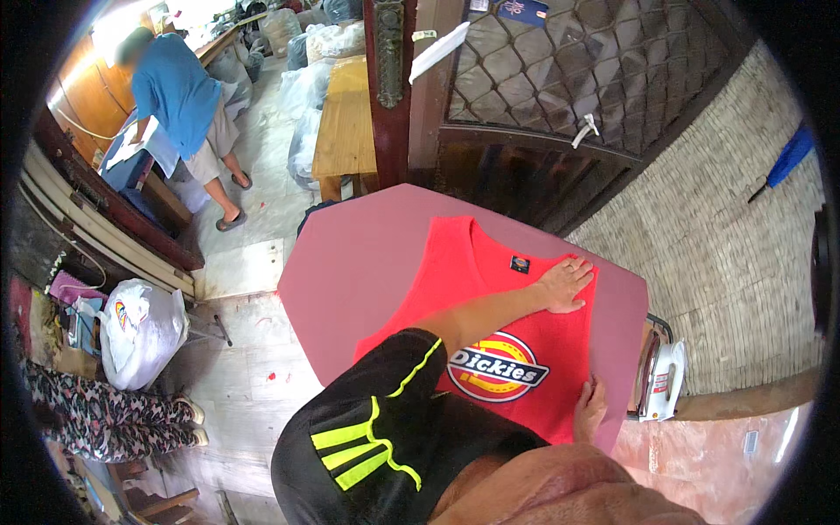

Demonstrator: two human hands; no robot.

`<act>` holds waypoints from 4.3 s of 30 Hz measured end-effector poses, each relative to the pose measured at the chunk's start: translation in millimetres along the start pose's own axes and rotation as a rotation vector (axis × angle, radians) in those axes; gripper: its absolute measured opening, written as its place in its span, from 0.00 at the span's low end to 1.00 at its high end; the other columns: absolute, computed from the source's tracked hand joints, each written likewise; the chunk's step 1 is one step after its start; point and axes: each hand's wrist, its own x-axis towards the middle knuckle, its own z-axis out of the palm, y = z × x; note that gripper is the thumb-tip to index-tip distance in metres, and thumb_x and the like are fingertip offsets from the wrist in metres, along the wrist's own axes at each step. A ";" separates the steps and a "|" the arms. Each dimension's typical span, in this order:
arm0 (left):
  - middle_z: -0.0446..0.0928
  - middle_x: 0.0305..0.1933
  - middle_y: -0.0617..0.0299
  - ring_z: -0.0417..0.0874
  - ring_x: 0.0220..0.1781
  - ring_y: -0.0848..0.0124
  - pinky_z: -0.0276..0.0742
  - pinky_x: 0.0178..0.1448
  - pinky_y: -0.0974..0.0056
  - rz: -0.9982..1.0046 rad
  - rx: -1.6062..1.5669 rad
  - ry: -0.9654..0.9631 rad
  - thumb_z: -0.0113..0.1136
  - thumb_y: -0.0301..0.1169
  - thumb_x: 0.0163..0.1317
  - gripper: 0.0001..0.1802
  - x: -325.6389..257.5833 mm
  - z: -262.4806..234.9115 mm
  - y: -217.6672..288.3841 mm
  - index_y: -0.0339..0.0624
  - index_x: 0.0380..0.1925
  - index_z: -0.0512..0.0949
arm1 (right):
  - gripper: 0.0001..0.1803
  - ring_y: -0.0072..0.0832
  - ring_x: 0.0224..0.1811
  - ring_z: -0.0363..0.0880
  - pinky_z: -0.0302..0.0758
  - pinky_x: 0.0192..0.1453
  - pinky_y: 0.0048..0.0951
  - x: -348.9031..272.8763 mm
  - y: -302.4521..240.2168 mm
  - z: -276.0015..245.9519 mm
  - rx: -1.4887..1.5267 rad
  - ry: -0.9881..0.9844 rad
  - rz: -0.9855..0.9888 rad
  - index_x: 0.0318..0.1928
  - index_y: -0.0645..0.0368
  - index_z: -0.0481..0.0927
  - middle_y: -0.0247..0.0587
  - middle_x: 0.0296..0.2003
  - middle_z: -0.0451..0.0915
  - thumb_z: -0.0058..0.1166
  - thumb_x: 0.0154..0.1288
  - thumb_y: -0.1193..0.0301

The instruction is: The person irons a red t-shirt on a pink ironing board. They smooth the fabric with their hands, use a white iron to press the shirt, and flip the shirt over to iron the other side. The person adjusts the shirt's position multiple times to ensure all areas are pressed.

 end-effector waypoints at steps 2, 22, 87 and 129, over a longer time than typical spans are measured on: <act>0.53 0.80 0.45 0.49 0.82 0.49 0.43 0.83 0.49 0.018 0.040 0.016 0.47 0.56 0.68 0.44 0.4 3.3 1.2 0.35 0.74 0.59 | 0.18 0.49 0.50 0.82 0.79 0.53 0.40 0.0 12.0 4.5 -0.003 -0.059 0.055 0.59 0.63 0.77 0.59 0.51 0.81 0.54 0.72 0.71; 0.60 0.78 0.48 0.58 0.80 0.51 0.53 0.80 0.47 0.007 0.263 0.011 0.48 0.58 0.67 0.41 2.9 -4.5 -1.8 0.38 0.70 0.66 | 0.14 0.33 0.43 0.84 0.79 0.47 0.35 -6.5 42.2 -25.3 0.400 -0.122 0.177 0.51 0.62 0.79 0.49 0.44 0.84 0.61 0.68 0.70; 0.77 0.56 0.52 0.75 0.58 0.49 0.71 0.59 0.43 0.081 0.186 0.393 0.57 0.46 0.68 0.22 60.7 -1.0 -19.5 0.42 0.52 0.78 | 0.27 0.53 0.34 0.84 0.80 0.38 0.44 77.3 -78.7 -50.4 -0.139 -0.020 0.030 0.52 0.63 0.77 0.57 0.34 0.83 0.61 0.68 0.52; 0.81 0.32 0.53 0.84 0.34 0.62 0.79 0.42 0.61 -0.199 -0.567 0.293 0.64 0.22 0.57 0.14 45.5 -21.9 -81.1 0.38 0.42 0.73 | 0.31 0.58 0.42 0.84 0.79 0.46 0.49 267.6 -93.9 0.1 -0.175 -0.094 -0.072 0.41 0.73 0.82 0.68 0.34 0.83 0.53 0.71 0.50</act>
